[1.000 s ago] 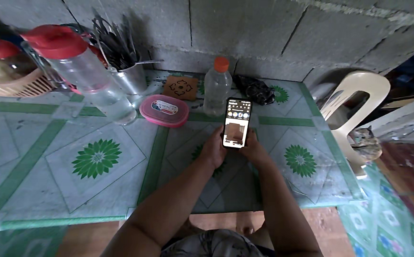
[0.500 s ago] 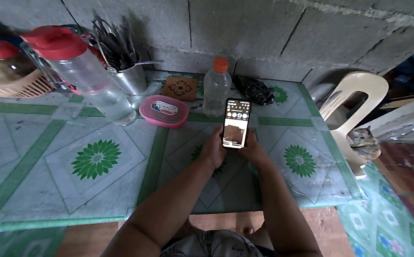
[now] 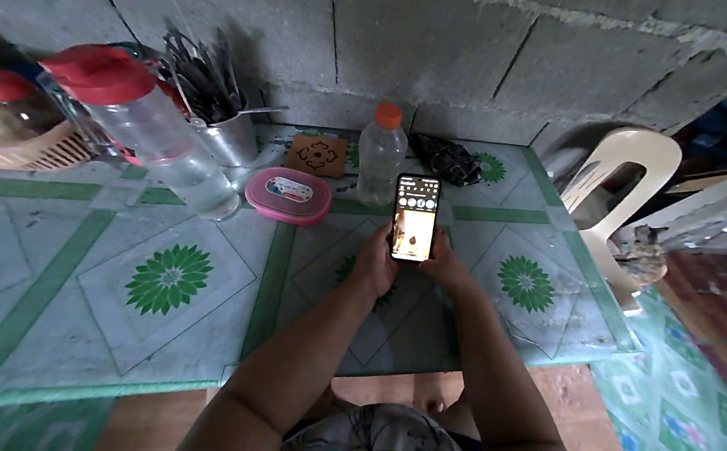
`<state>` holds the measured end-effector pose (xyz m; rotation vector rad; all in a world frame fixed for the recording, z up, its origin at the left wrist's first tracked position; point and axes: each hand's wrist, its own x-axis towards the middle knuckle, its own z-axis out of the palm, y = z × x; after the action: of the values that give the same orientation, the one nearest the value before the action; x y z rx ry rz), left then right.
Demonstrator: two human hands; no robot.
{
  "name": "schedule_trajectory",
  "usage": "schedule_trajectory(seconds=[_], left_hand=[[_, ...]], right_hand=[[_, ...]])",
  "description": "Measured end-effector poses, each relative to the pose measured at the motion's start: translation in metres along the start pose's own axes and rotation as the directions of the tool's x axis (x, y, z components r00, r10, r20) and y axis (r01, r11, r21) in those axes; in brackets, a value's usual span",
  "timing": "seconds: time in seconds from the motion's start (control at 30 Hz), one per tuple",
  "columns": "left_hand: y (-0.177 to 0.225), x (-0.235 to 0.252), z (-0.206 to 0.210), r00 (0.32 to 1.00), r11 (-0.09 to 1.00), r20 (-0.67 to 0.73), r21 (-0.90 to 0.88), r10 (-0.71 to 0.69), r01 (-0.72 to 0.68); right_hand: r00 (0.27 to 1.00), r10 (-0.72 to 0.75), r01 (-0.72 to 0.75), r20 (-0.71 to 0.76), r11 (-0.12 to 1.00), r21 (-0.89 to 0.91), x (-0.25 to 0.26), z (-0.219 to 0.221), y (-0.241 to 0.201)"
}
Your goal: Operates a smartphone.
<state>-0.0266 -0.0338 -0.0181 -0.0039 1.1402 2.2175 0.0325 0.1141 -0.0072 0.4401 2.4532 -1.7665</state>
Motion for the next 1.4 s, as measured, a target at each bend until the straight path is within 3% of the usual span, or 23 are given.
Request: schedule_trajectory(seconds=[1.4], left_hand=[[-0.0010, 0.0013, -0.0010, 1.000, 0.999, 0.002, -0.052, -0.015, 0.015]], right_hand=[[1.000, -0.016, 0.015, 0.002, 0.999, 0.050, -0.0013, 0.0002, -0.0010]])
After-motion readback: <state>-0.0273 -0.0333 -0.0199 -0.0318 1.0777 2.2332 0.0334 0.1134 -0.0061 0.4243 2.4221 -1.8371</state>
